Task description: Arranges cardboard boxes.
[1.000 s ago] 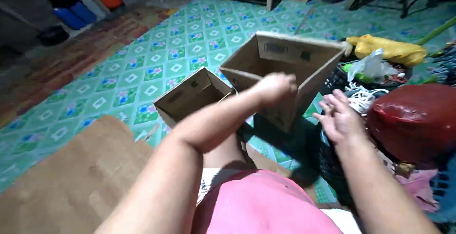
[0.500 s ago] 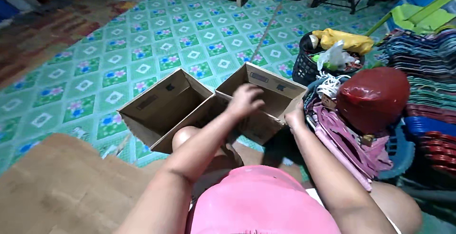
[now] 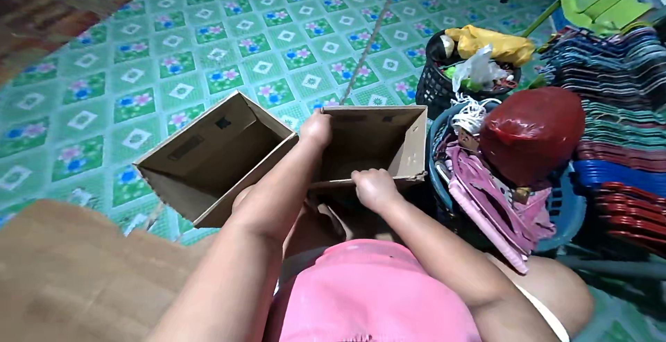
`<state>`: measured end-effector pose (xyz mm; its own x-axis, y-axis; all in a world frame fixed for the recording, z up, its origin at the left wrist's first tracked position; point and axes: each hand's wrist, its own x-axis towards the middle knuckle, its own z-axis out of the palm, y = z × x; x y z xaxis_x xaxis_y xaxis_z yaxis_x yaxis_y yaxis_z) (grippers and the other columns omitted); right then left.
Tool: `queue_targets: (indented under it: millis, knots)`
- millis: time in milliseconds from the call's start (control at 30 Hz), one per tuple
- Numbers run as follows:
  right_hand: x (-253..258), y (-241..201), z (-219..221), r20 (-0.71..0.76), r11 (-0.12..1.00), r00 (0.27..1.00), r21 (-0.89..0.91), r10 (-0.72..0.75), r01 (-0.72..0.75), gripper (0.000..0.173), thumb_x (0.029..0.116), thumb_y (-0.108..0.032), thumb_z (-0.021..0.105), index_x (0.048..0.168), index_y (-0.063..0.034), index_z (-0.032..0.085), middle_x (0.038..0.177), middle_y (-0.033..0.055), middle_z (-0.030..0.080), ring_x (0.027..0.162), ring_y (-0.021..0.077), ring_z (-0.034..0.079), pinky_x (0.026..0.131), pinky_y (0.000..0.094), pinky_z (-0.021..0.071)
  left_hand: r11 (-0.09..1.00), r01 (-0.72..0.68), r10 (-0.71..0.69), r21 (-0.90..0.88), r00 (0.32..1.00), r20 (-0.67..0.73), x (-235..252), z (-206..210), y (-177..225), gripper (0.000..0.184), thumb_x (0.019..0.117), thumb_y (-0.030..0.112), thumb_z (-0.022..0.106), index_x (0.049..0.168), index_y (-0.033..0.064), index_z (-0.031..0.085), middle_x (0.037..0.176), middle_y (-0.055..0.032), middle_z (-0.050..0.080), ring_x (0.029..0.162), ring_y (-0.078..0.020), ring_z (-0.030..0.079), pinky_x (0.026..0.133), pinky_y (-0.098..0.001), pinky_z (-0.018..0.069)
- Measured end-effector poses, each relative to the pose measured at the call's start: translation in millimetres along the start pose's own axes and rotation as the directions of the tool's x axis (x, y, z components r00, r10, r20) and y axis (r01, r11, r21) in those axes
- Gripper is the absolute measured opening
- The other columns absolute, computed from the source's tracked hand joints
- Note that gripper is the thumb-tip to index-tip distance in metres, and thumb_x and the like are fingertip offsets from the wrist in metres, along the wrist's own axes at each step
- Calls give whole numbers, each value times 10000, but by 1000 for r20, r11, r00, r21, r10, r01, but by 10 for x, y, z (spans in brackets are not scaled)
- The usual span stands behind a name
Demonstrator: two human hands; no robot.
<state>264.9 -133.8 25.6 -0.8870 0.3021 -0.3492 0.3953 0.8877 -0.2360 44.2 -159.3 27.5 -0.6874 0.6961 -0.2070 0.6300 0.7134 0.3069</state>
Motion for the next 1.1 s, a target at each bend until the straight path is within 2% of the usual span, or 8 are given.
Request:
queue_targets:
  millis: [167,333,467,567,667,800,1000,1100]
  knots:
    - [-528,223,604,-328,971,914,-81,-240,225,143,976,-68,567,1017,-48,703,939,155,742,901,353,735,763,531,598,971,240,-239,-13,970,34,106,-223,-153,425,901,104,704,1271,-76,597,1424,-291,503,1192,-480,600,893,-667,537]
    - [-741,426,775,-408,919,824,-187,-394,347,87,939,-64,605,901,-68,683,831,119,715,808,312,728,707,486,604,991,130,-131,-24,990,-44,-117,-31,-157,295,920,149,678,1170,-8,669,1345,-243,562,1139,-442,627,842,-646,561]
    - [-785,509,851,-452,889,765,-235,-458,393,100,938,-86,604,866,-102,671,792,79,696,782,271,710,690,443,588,998,-20,11,-58,988,-152,-349,72,-237,220,932,111,646,1121,21,715,1303,-201,615,1224,-408,581,993,-606,501]
    - [-798,515,834,-425,877,767,-225,-481,425,102,944,-82,597,876,-97,671,793,81,694,792,274,710,706,447,589,998,-2,-10,-65,984,-176,-387,86,-220,187,923,119,642,1065,37,733,1248,-196,633,1213,-397,581,985,-610,491]
    - [-845,564,910,-474,891,755,-222,-453,395,112,952,-81,581,883,-93,669,773,85,682,753,281,695,672,444,577,989,104,-119,-105,982,-149,-344,29,-220,264,937,108,606,1161,21,715,1334,-214,601,1286,-413,539,993,-644,465]
    - [-689,578,751,-402,921,829,-165,-389,352,136,990,-116,568,921,-77,679,825,113,704,817,308,718,735,486,592,970,222,-233,-95,965,-123,-128,52,-286,284,960,171,590,1189,50,708,1352,-210,597,1313,-425,519,969,-691,444]
    - [-355,737,460,-340,900,833,-168,-436,403,156,990,-188,579,950,-87,690,840,103,702,851,299,712,809,499,578,990,114,-123,-83,986,-113,21,133,-192,258,964,173,610,1169,56,714,1325,-216,604,1283,-432,537,994,-645,473]
    - [-296,690,294,-189,930,911,-66,-368,362,427,1038,-430,509,970,-49,691,925,141,715,957,324,705,900,530,541,979,83,-100,-184,991,-86,82,164,-267,269,966,135,591,1202,106,718,1362,-197,592,1300,-406,537,1054,-616,454]
